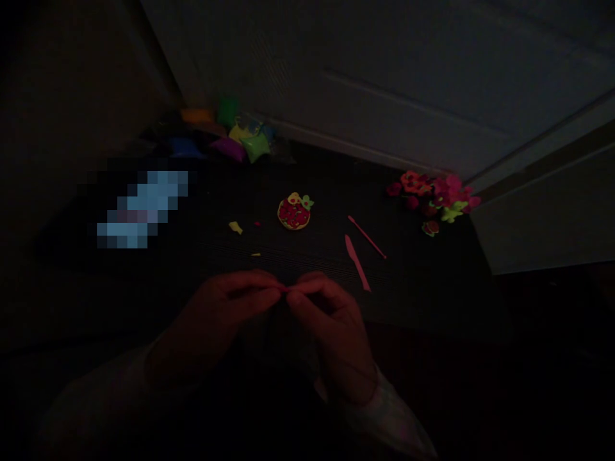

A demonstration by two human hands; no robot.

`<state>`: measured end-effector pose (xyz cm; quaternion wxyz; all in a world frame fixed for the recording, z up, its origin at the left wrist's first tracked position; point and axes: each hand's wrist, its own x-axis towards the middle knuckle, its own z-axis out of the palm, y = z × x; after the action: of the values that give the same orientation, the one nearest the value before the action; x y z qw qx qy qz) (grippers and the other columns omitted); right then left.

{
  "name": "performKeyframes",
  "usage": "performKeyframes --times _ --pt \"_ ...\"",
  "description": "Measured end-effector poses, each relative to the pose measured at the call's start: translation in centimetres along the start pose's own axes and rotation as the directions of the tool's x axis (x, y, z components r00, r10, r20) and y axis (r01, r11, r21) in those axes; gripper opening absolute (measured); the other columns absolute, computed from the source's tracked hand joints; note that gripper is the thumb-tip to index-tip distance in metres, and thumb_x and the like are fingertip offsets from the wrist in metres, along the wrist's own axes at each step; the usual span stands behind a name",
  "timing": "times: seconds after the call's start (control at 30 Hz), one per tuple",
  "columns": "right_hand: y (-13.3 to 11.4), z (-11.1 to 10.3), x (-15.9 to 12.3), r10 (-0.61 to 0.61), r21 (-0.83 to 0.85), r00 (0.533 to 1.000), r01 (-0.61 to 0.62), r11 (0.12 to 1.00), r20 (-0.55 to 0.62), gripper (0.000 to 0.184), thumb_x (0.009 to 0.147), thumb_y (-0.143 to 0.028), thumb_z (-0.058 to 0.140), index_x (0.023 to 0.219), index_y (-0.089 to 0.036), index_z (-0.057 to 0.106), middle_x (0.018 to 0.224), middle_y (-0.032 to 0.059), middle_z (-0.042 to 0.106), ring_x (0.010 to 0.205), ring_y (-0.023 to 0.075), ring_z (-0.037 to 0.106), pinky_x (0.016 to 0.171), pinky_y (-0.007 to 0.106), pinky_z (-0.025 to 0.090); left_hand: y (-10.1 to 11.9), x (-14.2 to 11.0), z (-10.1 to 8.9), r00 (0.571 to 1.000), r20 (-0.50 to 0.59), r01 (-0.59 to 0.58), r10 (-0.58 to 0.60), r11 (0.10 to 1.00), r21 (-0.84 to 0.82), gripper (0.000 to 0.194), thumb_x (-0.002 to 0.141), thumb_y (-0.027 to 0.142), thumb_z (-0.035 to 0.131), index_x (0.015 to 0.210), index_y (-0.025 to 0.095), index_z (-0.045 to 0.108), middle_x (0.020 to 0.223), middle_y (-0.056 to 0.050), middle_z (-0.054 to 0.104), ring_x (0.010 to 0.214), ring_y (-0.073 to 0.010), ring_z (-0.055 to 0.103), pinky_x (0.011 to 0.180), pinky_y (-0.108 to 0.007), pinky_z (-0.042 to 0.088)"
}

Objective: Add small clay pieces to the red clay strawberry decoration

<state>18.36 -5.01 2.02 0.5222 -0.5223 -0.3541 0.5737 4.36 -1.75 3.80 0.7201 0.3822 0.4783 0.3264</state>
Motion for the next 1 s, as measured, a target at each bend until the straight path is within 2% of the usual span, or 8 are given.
performKeyframes --times 0.13,0.2,0.33,0.53,0.67,1.0 --pt "0.5 0.7 0.1 0.096 0.171 0.995 -0.09 0.981 -0.03 0.009 0.061 -0.027 0.071 0.064 -0.024 0.064 0.071 -0.0045 0.057 0.069 0.0099 0.052 0.067 0.025 0.043 -1.0 0.6 0.0 0.992 0.056 0.123 -0.112 0.957 -0.262 0.001 0.064 0.02 0.068 0.064 0.02 0.068 0.061 0.004 0.065 0.056 -0.0077 0.055 0.057 -0.019 0.042" --pt "0.5 1.1 0.1 0.148 0.243 0.989 -0.142 0.96 -0.004 0.01 0.059 -0.028 0.072 0.063 -0.023 0.064 0.07 -0.004 0.058 0.066 0.0104 0.053 0.066 0.027 0.044 -1.5 0.8 0.0 0.984 0.099 0.172 -0.146 0.917 -0.36 0.006 0.061 0.022 0.071 0.064 0.018 0.068 0.061 0.003 0.066 0.057 -0.0081 0.057 0.057 -0.019 0.043" --pt "0.5 1.5 0.0 0.169 0.31 0.985 -0.173 0.935 0.042 0.011 0.059 -0.029 0.072 0.062 -0.023 0.064 0.069 -0.0044 0.059 0.066 0.0097 0.054 0.066 0.025 0.045 -2.0 1.0 -0.1 0.974 0.169 0.216 -0.15 0.843 -0.492 0.009 0.058 0.021 0.073 0.062 0.016 0.067 0.062 0.002 0.066 0.06 -0.0078 0.058 0.06 -0.019 0.045" --pt "0.7 1.6 0.1 0.179 0.353 0.982 -0.189 0.916 0.06 0.01 0.059 -0.028 0.072 0.063 -0.023 0.065 0.067 -0.0044 0.06 0.064 0.0089 0.056 0.063 0.023 0.047 -2.1 1.1 -0.1 0.968 0.198 0.237 -0.156 0.829 -0.506 0.009 0.058 0.02 0.074 0.062 0.015 0.067 0.062 0.002 0.065 0.059 -0.0065 0.057 0.06 -0.018 0.044" --pt "1.0 1.7 0.2 0.157 0.349 0.986 -0.166 0.922 0.053 0.009 0.06 -0.028 0.072 0.064 -0.024 0.065 0.067 -0.0039 0.06 0.064 0.0094 0.056 0.061 0.023 0.047 -2.2 1.0 -0.1 0.973 0.166 0.225 -0.163 0.841 -0.493 0.009 0.058 0.02 0.073 0.061 0.014 0.066 0.062 0.002 0.064 0.06 -0.0071 0.055 0.061 -0.02 0.042" --pt "1.8 2.0 0.1 0.074 0.345 0.997 -0.079 0.935 0.03 0.009 0.061 -0.03 0.072 0.064 -0.028 0.064 0.065 -0.007 0.057 0.062 0.0063 0.053 0.06 0.019 0.045 -2.3 1.0 0.1 0.975 0.178 0.207 -0.132 0.827 -0.522 0.008 0.057 0.02 0.072 0.06 0.015 0.067 0.062 0.003 0.064 0.061 -0.007 0.054 0.065 -0.021 0.041"
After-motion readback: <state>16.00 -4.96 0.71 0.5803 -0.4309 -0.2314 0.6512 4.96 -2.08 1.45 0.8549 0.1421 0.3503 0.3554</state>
